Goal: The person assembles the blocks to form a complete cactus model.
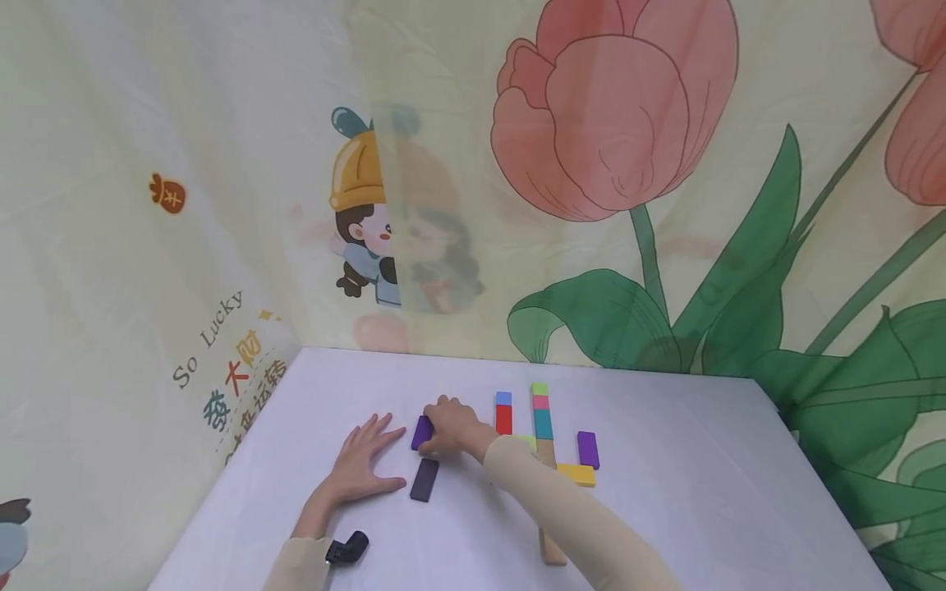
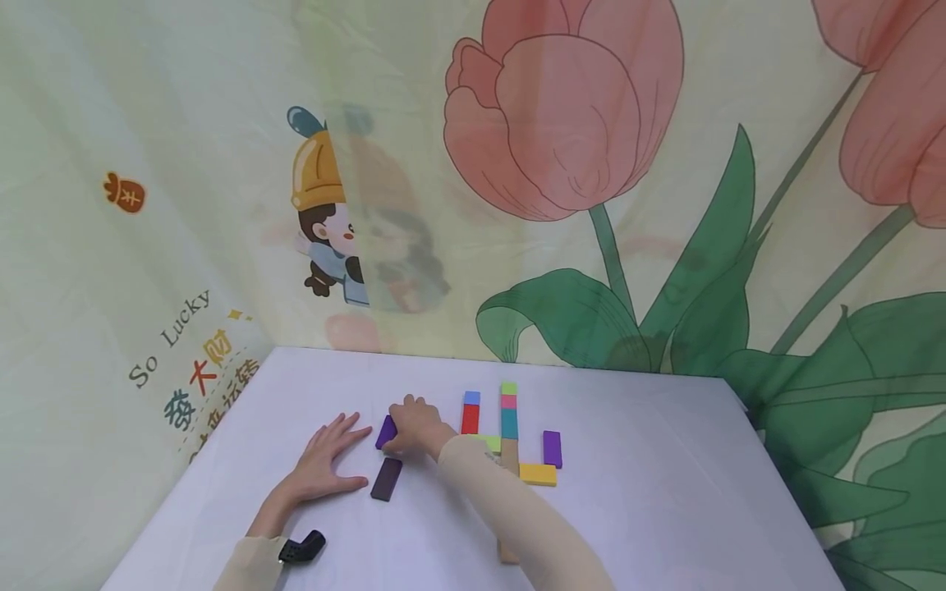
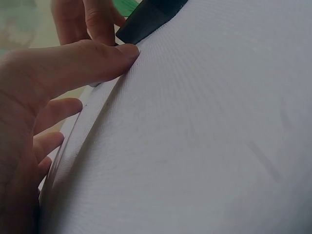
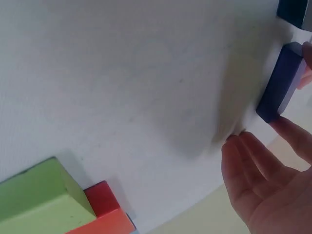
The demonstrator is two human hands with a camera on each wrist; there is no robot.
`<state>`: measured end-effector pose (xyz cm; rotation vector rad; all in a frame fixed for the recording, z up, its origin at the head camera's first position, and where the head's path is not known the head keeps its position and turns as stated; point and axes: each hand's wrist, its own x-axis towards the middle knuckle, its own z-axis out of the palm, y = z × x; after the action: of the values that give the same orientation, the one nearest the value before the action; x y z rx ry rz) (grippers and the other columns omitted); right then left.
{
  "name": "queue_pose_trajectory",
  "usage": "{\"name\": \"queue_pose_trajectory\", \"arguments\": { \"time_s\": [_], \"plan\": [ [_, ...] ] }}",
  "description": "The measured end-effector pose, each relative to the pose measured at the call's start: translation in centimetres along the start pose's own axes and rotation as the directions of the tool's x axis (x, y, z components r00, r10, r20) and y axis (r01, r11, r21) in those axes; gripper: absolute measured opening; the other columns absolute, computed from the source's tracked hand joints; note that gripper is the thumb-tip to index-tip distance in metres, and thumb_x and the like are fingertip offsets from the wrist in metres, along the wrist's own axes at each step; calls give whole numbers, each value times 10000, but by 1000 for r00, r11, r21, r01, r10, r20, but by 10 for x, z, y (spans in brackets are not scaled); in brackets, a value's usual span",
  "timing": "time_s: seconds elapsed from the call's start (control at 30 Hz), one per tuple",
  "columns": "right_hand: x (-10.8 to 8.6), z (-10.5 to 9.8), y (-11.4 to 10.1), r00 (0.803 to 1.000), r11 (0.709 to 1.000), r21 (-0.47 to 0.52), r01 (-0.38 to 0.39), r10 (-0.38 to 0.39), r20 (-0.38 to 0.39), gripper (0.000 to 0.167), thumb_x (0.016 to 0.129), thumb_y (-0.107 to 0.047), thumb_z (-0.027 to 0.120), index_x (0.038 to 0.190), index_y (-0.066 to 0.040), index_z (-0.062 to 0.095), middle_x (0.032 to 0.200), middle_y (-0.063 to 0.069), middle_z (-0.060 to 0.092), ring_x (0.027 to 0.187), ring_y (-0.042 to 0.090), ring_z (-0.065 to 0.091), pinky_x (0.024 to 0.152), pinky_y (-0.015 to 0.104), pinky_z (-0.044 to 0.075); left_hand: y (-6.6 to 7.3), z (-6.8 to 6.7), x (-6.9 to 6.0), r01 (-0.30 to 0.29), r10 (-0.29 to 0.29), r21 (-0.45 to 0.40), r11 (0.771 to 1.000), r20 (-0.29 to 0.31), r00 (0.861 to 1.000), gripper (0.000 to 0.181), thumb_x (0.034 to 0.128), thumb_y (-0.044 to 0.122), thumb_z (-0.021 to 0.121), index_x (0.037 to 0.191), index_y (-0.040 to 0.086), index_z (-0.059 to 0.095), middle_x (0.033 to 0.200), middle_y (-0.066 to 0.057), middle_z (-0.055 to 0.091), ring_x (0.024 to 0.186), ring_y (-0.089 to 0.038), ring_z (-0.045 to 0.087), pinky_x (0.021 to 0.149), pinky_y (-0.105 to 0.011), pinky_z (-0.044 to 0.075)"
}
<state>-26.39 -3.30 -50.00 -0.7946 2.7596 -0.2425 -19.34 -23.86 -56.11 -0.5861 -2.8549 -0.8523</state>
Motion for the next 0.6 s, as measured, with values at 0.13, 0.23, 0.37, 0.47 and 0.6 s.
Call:
{"name": "queue_pose_trajectory", "arguments": {
  "time_s": [0.13,0.23,0.37,0.47,0.6],
  "plan": [
    [2,3,-1,1000,1000,-15,0,0,-27,571,804,-459,792,1219,-113,609,1016,38,570,891,160,541,787,327,540,1,0,0,-11,11,-6,1000,-12,1000,835,704,501,786,1394,89,559,1541,-228,351,1435,-476,213,1122,-684,117],
    [3,4,-1,998,1000,-24,-5,3,-60,540,795,-435,806,1178,-106,613,993,34,576,872,158,548,793,340,549,1,0,0,-19,18,-13,1000,-13,1000,827,708,499,783,1390,86,563,1539,-230,354,1433,-477,218,1120,-686,122],
    [4,-1,3,995,1000,-9,-13,13,-97,537,777,-420,826,1153,-101,615,972,29,583,855,145,559,781,325,559,0,0,-1,-19,18,-14,1000,-16,1000,828,708,499,781,1388,80,562,1540,-231,352,1430,-479,217,1118,-689,122],
    [4,-10,10,992,999,41,3,2,-128,572,753,-418,842,1158,-83,617,968,37,585,828,145,574,737,296,551,-1,0,-1,-26,25,-10,1000,-33,999,831,694,483,789,1380,70,568,1530,-239,363,1421,-489,230,1112,-693,131],
    [-1,-28,34,982,985,148,90,-63,-179,640,735,-352,858,1238,-45,608,1032,82,594,850,167,584,741,293,526,-2,2,0,-31,32,4,999,-30,999,836,702,493,788,1390,79,558,1532,-235,362,1419,-492,235,1111,-696,139]
  ]
}}
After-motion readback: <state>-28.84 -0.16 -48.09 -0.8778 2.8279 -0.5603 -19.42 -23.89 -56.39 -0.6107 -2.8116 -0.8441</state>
